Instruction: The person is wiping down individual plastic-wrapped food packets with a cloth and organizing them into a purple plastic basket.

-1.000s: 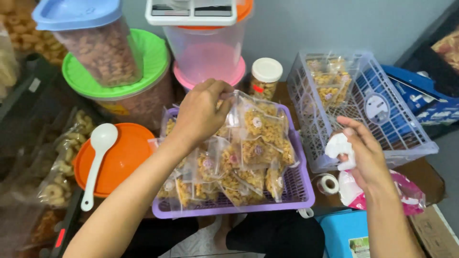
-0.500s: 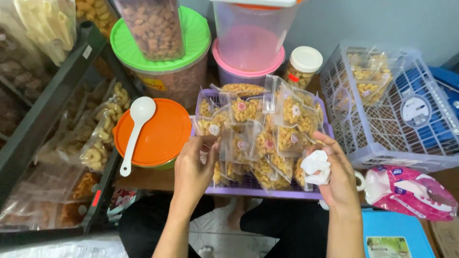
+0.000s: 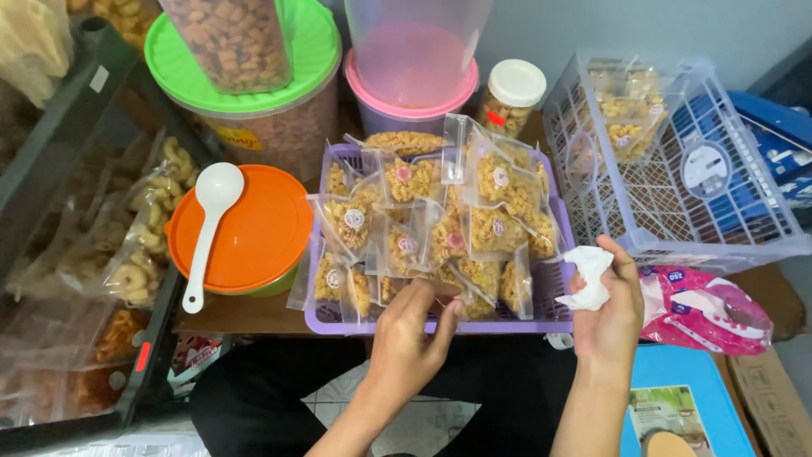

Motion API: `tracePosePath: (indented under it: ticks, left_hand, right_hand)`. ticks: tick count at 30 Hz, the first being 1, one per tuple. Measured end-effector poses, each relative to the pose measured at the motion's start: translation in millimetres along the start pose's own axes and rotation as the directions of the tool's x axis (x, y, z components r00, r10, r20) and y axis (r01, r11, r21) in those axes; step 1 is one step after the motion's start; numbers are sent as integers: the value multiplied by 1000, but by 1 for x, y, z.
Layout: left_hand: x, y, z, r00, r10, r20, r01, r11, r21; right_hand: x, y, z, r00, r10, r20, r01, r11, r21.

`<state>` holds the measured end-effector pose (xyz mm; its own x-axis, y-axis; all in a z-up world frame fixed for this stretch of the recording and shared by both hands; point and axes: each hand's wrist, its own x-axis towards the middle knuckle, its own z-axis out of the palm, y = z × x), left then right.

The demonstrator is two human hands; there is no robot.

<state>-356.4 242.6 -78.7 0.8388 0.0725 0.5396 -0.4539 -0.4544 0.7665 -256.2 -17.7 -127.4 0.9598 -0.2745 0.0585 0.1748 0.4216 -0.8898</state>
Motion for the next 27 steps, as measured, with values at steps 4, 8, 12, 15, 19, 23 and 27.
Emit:
tracePosePath:
  ticks: [4,8,12,15,19,23,27]
  left_hand:
    - [-7,-7,38,998,2,57,2,997,-73]
    - [-26,-19,105,965,-62,255,6,977,213]
    - [-25,-31,153,963,-139,231,-11,837,548]
    - [-19,-30,166,942,-221,252,65,859,508]
    - [-15,-47,175,958,-168,233,48,893,447]
    - [-13,-48,174,973,-92,209,-5,906,424]
    - [-3,-17,145,995,-15,96,-21,931,365]
  right_hand:
    - [4,8,-6,995,-3,-100,-9,992,-124]
    - [-5,12,-3,993,5,-116,-20,991,-133]
    - [-4,13,-7,991,-8,-136,-12,989,-146]
    - [-2,17,-16,991,-5,-135,-13,991,-131]
    - [-4,27,-26,998,-61,-26,56,985,-165]
    - [-9,28,-22,997,-73,-11,70,984,-161]
    - [-12,23,-17,995,-104,-2,102,975,-195]
